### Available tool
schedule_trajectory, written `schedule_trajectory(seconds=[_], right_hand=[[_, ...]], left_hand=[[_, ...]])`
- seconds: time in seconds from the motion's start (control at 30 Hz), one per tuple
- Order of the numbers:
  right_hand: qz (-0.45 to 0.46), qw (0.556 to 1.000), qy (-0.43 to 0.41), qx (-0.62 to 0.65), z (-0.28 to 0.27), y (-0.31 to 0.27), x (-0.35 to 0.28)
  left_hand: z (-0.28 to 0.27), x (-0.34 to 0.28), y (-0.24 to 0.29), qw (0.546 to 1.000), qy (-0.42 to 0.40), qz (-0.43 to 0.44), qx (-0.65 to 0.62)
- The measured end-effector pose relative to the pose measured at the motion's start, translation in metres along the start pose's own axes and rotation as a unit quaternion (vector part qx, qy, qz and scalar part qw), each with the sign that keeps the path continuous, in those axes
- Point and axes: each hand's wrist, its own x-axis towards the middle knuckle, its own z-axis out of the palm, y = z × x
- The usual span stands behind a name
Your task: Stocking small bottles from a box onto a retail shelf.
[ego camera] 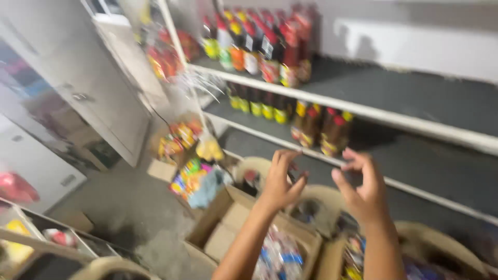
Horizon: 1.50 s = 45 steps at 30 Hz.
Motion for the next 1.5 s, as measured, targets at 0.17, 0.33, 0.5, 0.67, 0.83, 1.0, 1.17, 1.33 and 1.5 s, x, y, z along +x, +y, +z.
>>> schedule_trajectory(seconds=[0.17,0.33,0.5,0.67,0.83,1.0,1.17,1.33,1.5], right_hand=[[0.033,0.999,-0.023,0.029,0.050,-0.015,0.017],[-0.014,0.996,-0.073,0.042,0.086,-0.010,0.051],[-0.105,0.988,-0.115,0.019,0.127,-0.015,0.081],[-0.105,0.981,-0.157,-0.035,0.179,-0.031,0.140],[-0.196,0.964,-0.124,-0.132,0.252,-0.042,0.212],[-0.205,0.945,-0.096,-0.234,0.349,-0.048,0.301],[-0.175,0.916,-0.096,-0.348,0.441,0.000,0.392],[-0.066,0.883,-0.131,-0.447,0.494,0.030,0.469],[0.107,0.835,-0.228,-0.490,0.526,0.043,0.492]], left_hand=[[-0.064,0.022,-0.006,1.000,0.009,0.000,0.007],[-0.102,0.042,-0.015,0.996,0.027,-0.013,0.079],[-0.141,0.070,-0.047,0.994,0.037,0.018,0.098],[-0.210,0.154,-0.109,0.983,0.042,0.071,0.162],[-0.277,0.266,-0.224,0.986,-0.009,0.045,0.158],[-0.285,0.361,-0.391,0.992,0.002,0.016,0.122],[-0.249,0.434,-0.493,0.986,0.014,-0.051,0.159],[-0.247,0.466,-0.482,0.978,0.016,-0.174,0.117],[-0.244,0.473,-0.493,0.966,-0.097,-0.226,0.078]])
